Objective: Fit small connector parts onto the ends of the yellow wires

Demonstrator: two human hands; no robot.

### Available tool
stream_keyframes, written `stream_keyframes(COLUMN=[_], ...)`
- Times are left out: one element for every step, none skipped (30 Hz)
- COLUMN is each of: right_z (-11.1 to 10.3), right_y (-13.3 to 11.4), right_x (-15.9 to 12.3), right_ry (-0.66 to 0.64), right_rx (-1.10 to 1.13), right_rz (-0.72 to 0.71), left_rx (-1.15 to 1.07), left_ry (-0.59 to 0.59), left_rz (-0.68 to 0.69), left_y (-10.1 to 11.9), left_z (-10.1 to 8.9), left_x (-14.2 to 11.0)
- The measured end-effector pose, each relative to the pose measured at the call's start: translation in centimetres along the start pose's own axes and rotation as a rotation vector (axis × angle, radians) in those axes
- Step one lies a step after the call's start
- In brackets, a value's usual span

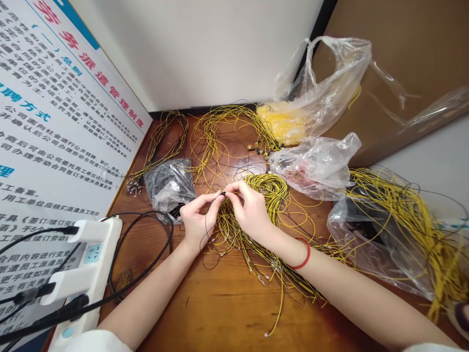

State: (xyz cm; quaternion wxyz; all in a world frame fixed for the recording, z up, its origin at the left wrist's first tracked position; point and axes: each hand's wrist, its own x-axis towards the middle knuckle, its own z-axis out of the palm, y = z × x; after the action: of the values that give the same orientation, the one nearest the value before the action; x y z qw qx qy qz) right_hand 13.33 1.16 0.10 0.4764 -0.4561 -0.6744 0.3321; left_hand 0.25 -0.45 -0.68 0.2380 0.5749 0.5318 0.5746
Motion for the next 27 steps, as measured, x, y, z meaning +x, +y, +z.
stream_keyframes(right_z=[0.0, 0.0, -0.1, -0.2, -0.3, -0.4, -0.5, -0.5, -0.6, -0.7, -0.7, -0.7, -0.8, -0.8, -0.8, -0.8, -0.9, -0.9, -1.0, -1.0, -1.0, -1.0, -1.1, -1.1, -1.0, -1.0, -1.0], right_y=[0.0, 0.0, 0.0, 0.0, 0.0, 0.0, 0.0, 0.0, 0.1, 0.1, 0.2, 0.2, 0.2, 0.2, 0.2, 0.2, 0.2, 0.1, 0.1, 0.1, 0.1, 0.1, 0.1, 0.1, 0.1, 0.1, 0.1], right_x=[0.0, 0.0, 0.0, 0.0, 0.1, 0.1, 0.2, 0.2, 0.3, 0.4, 0.4, 0.5, 0.5, 0.6, 0.6, 0.6, 0.6, 0.6, 0.6, 0.6, 0.6, 0.6, 0.6, 0.6, 0.5, 0.5, 0.5], right_ry=[0.002, 0.002, 0.000, -0.005, -0.011, -0.018, -0.024, -0.030, -0.034, -0.038, -0.039, -0.037, -0.033, -0.027, -0.019, -0.010, 0.000, 0.010, 0.020, 0.030, 0.039, 0.044, 0.044, 0.039, 0.030, 0.018, 0.006], right_rx=[0.005, 0.009, 0.012, 0.010, 0.001, -0.017, -0.043, -0.075, -0.109, -0.140, -0.167, -0.189, -0.206, -0.216, -0.218, -0.214, -0.205, -0.195, -0.185, -0.175, -0.164, -0.153, -0.144, -0.136, -0.132, -0.131, -0.130], right_rz=[0.004, 0.006, 0.005, 0.000, -0.015, -0.043, -0.081, -0.127, -0.175, -0.223, -0.267, -0.304, -0.335, -0.358, -0.371, -0.374, -0.369, -0.358, -0.343, -0.323, -0.299, -0.275, -0.254, -0.236, -0.224, -0.216, -0.212], left_rx=[0.000, -0.001, -0.004, -0.008, -0.014, -0.022, -0.033, -0.046, -0.061, -0.078, -0.097, -0.116, -0.134, -0.151, -0.166, -0.179, -0.192, -0.204, -0.216, -0.227, -0.237, -0.246, -0.251, -0.254, -0.256, -0.254, -0.252], left_ry=[-0.003, -0.001, 0.003, 0.011, 0.021, 0.033, 0.045, 0.056, 0.064, 0.071, 0.072, 0.070, 0.063, 0.054, 0.046, 0.040, 0.038, 0.040, 0.043, 0.046, 0.048, 0.048, 0.046, 0.044, 0.040, 0.037, 0.036], left_rz=[-0.005, -0.014, -0.025, -0.039, -0.055, -0.071, -0.086, -0.099, -0.110, -0.120, -0.132, -0.147, -0.165, -0.186, -0.207, -0.226, -0.241, -0.253, -0.264, -0.274, -0.283, -0.291, -0.298, -0.303, -0.304, -0.304, -0.301], left_y=[0.0, 0.0, 0.1, 0.2, 0.3, 0.4, 0.5, 0.6, 0.6, 0.6, 0.6, 0.5, 0.5, 0.4, 0.3, 0.3, 0.3, 0.3, 0.3, 0.4, 0.4, 0.4, 0.5, 0.4, 0.4, 0.4, 0.4], left_z=[0.0, 0.0, 0.0, 0.0, 0.0, 0.1, 0.1, 0.2, 0.2, 0.2, 0.2, 0.2, 0.2, 0.1, 0.1, 0.1, 0.0, 0.0, 0.0, 0.0, 0.0, 0.0, 0.0, 0.0, 0.0, 0.0, 0.0], left_x=[0.0, 0.0, 0.1, 0.1, 0.2, 0.4, 0.5, 0.6, 0.7, 0.8, 0.9, 1.0, 1.0, 1.1, 1.2, 1.2, 1.2, 1.2, 1.3, 1.3, 1.3, 1.3, 1.3, 1.2, 1.2, 1.2, 1.2])
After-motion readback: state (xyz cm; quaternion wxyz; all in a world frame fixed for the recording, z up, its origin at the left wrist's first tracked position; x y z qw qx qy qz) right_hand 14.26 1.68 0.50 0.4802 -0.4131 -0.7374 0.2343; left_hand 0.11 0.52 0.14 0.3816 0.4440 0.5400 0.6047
